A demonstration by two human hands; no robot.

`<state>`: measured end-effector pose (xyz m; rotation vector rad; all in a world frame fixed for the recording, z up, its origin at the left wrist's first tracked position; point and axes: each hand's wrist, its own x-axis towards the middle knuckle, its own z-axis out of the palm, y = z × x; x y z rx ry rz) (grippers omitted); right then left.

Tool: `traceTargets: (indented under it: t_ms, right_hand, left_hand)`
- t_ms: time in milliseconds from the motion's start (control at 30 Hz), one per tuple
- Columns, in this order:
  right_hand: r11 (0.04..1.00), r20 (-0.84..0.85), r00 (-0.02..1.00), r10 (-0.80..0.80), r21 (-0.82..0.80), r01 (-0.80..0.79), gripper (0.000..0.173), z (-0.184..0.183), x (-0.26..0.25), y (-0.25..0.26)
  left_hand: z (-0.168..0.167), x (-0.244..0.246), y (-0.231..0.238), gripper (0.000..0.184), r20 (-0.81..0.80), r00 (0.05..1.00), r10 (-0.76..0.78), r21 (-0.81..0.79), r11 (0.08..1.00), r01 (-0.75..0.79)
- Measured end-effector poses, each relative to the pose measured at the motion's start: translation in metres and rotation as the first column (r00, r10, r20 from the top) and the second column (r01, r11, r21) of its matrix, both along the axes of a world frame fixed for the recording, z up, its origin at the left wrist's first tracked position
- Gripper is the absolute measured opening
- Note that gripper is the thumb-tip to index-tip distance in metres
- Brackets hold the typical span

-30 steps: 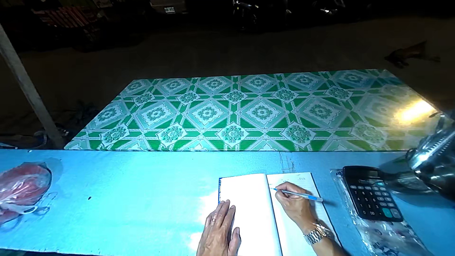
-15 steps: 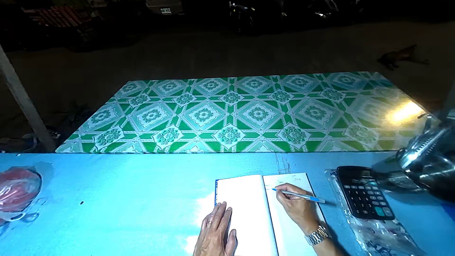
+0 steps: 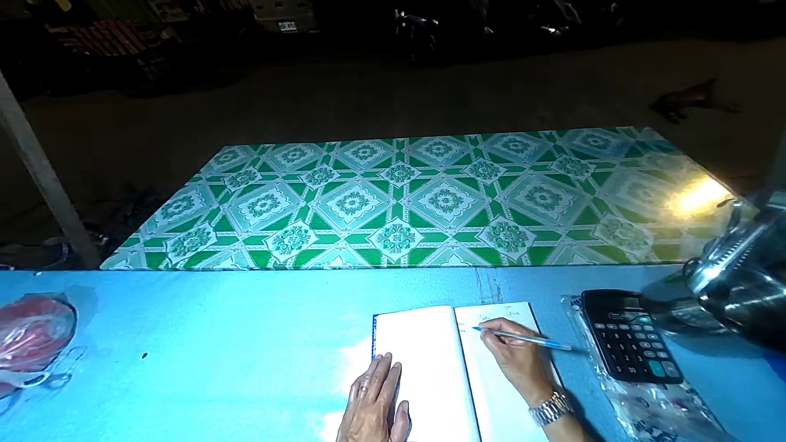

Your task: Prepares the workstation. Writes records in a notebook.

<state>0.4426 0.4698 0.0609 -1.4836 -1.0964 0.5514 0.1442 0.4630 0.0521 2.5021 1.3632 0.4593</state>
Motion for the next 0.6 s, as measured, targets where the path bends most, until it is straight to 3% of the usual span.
traceTargets:
  t_ms: [200,600]
  right_hand:
    - [1.0,-0.149,0.989,0.017,-0.002,-0.017,0.013,0.004,0.007,-0.001]
    - [0.997,0.044,0.997,0.067,-0.034,-0.066,0.015,0.005,-0.017,-0.013]
  left_hand:
    - [0.001,0.001,0.001,0.056,0.001,1.0,-0.003,-0.014,1.0,0.003]
    - [-0.001,-0.001,0.001,0.056,0.002,1.0,-0.012,-0.009,1.0,0.012]
